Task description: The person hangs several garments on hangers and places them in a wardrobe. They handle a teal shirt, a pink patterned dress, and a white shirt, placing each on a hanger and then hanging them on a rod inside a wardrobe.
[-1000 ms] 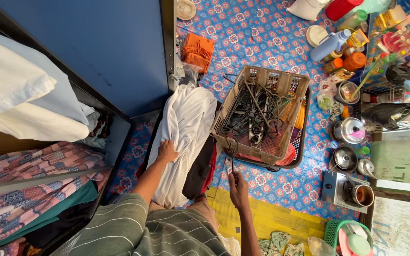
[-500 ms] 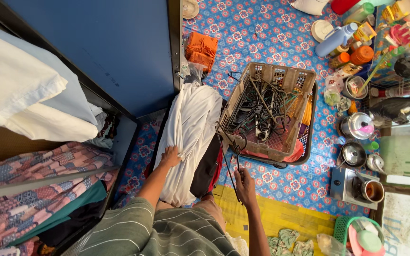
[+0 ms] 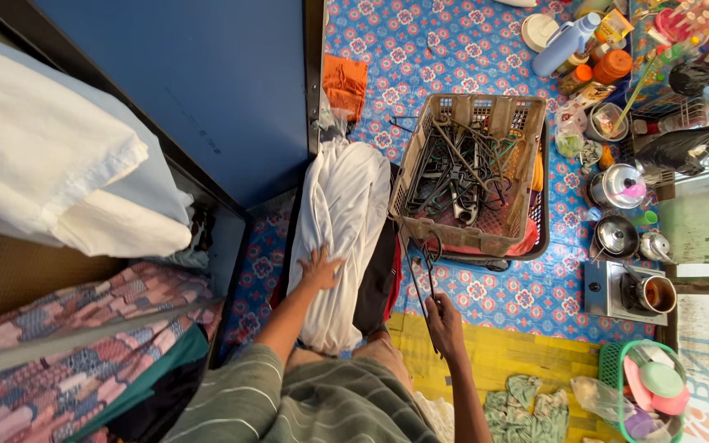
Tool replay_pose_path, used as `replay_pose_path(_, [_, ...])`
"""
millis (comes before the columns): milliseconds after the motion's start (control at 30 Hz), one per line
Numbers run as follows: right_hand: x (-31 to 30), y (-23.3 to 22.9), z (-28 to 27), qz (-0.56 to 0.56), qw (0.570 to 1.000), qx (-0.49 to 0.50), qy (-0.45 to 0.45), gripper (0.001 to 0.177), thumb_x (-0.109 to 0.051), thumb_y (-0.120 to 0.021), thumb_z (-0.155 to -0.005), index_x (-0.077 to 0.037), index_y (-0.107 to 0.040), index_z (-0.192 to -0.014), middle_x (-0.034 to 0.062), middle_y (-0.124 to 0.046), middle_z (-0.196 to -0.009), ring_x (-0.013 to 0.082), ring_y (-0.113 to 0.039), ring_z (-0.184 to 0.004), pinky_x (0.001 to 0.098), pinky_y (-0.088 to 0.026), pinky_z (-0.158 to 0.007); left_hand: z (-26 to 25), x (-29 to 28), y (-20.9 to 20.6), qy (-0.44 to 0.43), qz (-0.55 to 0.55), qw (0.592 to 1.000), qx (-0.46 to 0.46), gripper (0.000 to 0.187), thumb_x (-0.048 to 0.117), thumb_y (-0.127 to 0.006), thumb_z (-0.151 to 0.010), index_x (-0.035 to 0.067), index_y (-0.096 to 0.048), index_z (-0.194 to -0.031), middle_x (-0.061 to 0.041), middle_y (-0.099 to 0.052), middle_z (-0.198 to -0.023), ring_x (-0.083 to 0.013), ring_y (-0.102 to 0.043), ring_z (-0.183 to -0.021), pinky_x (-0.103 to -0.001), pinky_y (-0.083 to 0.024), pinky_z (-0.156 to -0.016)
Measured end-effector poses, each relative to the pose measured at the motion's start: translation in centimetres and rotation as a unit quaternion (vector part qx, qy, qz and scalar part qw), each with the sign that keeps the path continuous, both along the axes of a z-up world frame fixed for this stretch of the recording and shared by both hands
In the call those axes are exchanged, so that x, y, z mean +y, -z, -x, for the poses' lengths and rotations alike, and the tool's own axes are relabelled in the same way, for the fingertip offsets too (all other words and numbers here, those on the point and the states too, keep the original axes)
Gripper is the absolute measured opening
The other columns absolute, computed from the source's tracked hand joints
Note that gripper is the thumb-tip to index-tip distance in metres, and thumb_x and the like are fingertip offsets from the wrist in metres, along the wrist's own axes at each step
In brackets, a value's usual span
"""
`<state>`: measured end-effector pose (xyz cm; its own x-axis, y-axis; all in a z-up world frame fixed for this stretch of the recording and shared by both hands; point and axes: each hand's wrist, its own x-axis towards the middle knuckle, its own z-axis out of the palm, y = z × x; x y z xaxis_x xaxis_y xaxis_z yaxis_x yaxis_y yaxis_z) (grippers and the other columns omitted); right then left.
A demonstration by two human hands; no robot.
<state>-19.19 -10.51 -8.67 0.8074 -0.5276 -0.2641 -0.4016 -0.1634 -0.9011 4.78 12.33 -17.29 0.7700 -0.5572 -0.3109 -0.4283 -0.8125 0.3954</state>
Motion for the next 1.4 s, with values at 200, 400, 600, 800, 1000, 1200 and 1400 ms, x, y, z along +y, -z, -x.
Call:
replay_pose_path(200, [0.9, -0.4, 1.1, -0.001, 1.0, 0.008, 0.011, 0.019, -0.02, -0.059, -0.102, -0.001, -0.062, -0.099, -0.0014, -0.047, -0.062, 0.0062, -0.04, -0.056, 0.0281, -0.033, -0.049, 1.3, 0.1, 1.4, -0.01, 0.088, 0.993, -0.073, 0.038, 0.006, -0.062, -0.085, 0.009, -0.06, -0.122, -0.02, -0.046, -0.14, -0.0455, -0.055, -0.111, -0.052, -0.051, -0.092])
replay_pose_path(400, [0.9, 1.2, 1.6, 0.039, 0.997, 0.033, 0.051, 0.023, -0.024, -0.057, -0.102, -0.002, -0.061, -0.098, 0.0021, -0.051, -0.061, 0.0105, -0.045, -0.054, 0.029, -0.037, -0.049, -2.2, -1.5, -2.0, -0.111, 0.434, 0.889, -0.101, 0.011, 0.007, -0.052, -0.096, -0.001, -0.055, -0.089, -0.019, -0.059, -0.087, -0.0388, -0.056, -0.09, -0.047, -0.044, -0.081])
replay_pose_path(600, [-0.2, 4.1, -2.8, 0.054, 0.997, -0.026, 0.038, 0.03, -0.032, -0.054, -0.105, -0.004, -0.052, -0.098, 0.0073, -0.062, -0.075, 0.0161, -0.061, -0.06, 0.0307, -0.05, -0.05, -3.2, 0.1, -11.3, -0.048, 0.558, 0.82, 0.118, 0.017, 0.009, -0.042, -0.079, 0.002, -0.054, -0.088, -0.01, -0.053, -0.08, -0.0239, -0.054, -0.077, -0.036, -0.045, -0.072])
replay_pose_path(800, [0.4, 5.0, -12.6, -0.253, 0.963, -0.063, 0.073, 0.03, -0.032, -0.063, -0.1, -0.008, -0.045, -0.104, 0.008, -0.066, -0.085, 0.018, -0.059, -0.059, 0.0314, -0.043, -0.043, 5.0, 2.7, -21.4, 0.174, 0.545, 0.796, 0.195, 0.019, 0.006, -0.044, -0.072, -0.001, -0.051, -0.089, -0.012, -0.053, -0.085, -0.0266, -0.054, -0.081, -0.037, -0.047, -0.079])
replay_pose_path(1000, [4.7, 5.5, -19.1, -0.096, 0.995, -0.014, -0.031, 0.046, 0.0, -0.084, -0.071, 0.0, -0.045, -0.096, 0.008, -0.068, -0.079, 0.0143, -0.068, -0.067, 0.0292, -0.054, -0.054, 7.3, 3.6, -22.3, 0.243, 0.443, 0.839, 0.204, 0.019, 0.003, -0.052, -0.078, -0.003, -0.055, -0.097, -0.016, -0.06, -0.098, -0.0332, -0.061, -0.094, -0.041, -0.049, -0.087])
replay_pose_path(1200, [0.1, 0.0, -18.2, -0.214, 0.955, -0.197, 0.064, 0.038, 0.017, -0.063, -0.08, -0.009, -0.037, -0.091, 0.0109, -0.055, -0.09, 0.0166, -0.055, -0.075, 0.0283, -0.05, -0.066, 7.1, 7.5, -17.2, 0.259, 0.324, 0.868, 0.274, 0.034, 0.011, -0.061, -0.086, -0.001, -0.061, -0.117, -0.017, -0.065, -0.115, -0.0313, -0.064, -0.103, -0.042, -0.049, -0.091])
replay_pose_path(1400, [-0.1, -14.0, -13.9, -0.309, 0.921, -0.236, -0.034, 0.038, 0.018, -0.045, -0.075, -0.012, -0.034, -0.095, 0.0197, -0.067, -0.103, 0.0208, -0.066, -0.086, 0.0307, -0.055, -0.073, 3.2, 11.2, -10.3, 0.124, 0.339, 0.818, 0.447, 0.045, 0.021, -0.067, -0.095, 0.011, -0.058, -0.138, -0.006, -0.064, -0.135, -0.0191, -0.068, -0.109, -0.037, -0.051, -0.103])
